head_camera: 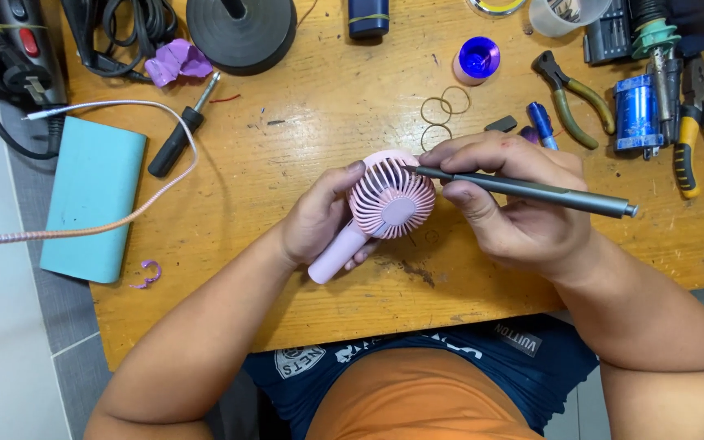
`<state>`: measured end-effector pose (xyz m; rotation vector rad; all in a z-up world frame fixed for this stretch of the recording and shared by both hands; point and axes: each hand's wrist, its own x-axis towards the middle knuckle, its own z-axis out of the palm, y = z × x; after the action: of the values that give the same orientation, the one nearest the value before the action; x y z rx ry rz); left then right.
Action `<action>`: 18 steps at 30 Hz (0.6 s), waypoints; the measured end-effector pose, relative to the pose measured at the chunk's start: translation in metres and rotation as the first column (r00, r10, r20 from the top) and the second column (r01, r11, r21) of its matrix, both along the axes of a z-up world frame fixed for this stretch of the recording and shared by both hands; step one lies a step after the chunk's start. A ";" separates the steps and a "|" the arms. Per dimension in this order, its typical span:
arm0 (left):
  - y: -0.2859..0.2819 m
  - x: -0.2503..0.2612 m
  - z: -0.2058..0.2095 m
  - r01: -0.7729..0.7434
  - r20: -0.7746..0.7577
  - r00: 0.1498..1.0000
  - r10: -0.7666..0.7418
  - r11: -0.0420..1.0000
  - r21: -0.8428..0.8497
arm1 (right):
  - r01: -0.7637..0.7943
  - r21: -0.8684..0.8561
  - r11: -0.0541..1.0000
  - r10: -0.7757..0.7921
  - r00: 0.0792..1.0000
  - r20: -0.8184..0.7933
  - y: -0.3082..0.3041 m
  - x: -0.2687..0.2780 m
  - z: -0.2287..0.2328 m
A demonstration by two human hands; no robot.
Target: Cleaning and disassembling a small handheld pink fan using a small tool on a workbench.
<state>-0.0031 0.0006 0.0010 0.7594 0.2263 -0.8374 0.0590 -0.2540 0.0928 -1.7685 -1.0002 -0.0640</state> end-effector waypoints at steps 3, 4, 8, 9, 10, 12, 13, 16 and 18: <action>-0.005 0.001 0.009 -0.055 0.148 0.987 0.063 0.997 -0.060 | -0.002 -0.002 1.000 0.002 1.000 -0.017 0.001 0.000 0.001; -0.004 0.002 0.013 -0.053 0.152 0.986 0.061 0.997 -0.056 | -0.001 0.002 1.000 0.001 1.000 -0.013 0.001 0.001 0.000; -0.005 0.000 0.015 -0.042 0.178 0.983 0.048 0.998 -0.036 | 0.002 0.049 0.999 0.000 1.000 -0.029 0.002 -0.002 -0.004; -0.005 0.000 0.013 -0.044 0.219 0.975 0.045 0.999 -0.012 | -0.009 0.069 0.998 0.010 1.000 -0.004 0.003 0.000 -0.003; -0.005 0.001 0.012 -0.047 0.223 0.973 0.049 0.999 -0.013 | -0.013 0.068 0.998 0.013 1.000 0.001 0.004 0.001 -0.004; -0.006 -0.001 0.011 -0.033 0.206 0.978 0.027 0.999 0.024 | -0.035 0.036 0.999 0.033 0.999 0.043 0.006 0.001 -0.004; -0.006 -0.002 0.011 -0.034 0.211 0.977 0.028 0.999 0.025 | -0.036 0.037 0.999 0.035 0.998 0.048 0.006 0.000 -0.004; -0.006 -0.001 0.013 -0.029 0.184 0.983 0.024 0.999 0.024 | 0.005 0.012 1.000 -0.006 0.998 0.059 0.008 0.002 -0.002; -0.007 -0.002 0.014 -0.037 0.200 0.980 0.024 0.997 0.061 | 0.004 0.001 1.000 -0.005 0.997 0.081 0.008 0.000 -0.001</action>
<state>-0.0051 -0.0066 0.0150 0.8920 0.0864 -0.7221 0.0593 -0.2458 0.0915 -1.7790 -1.0542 -0.1402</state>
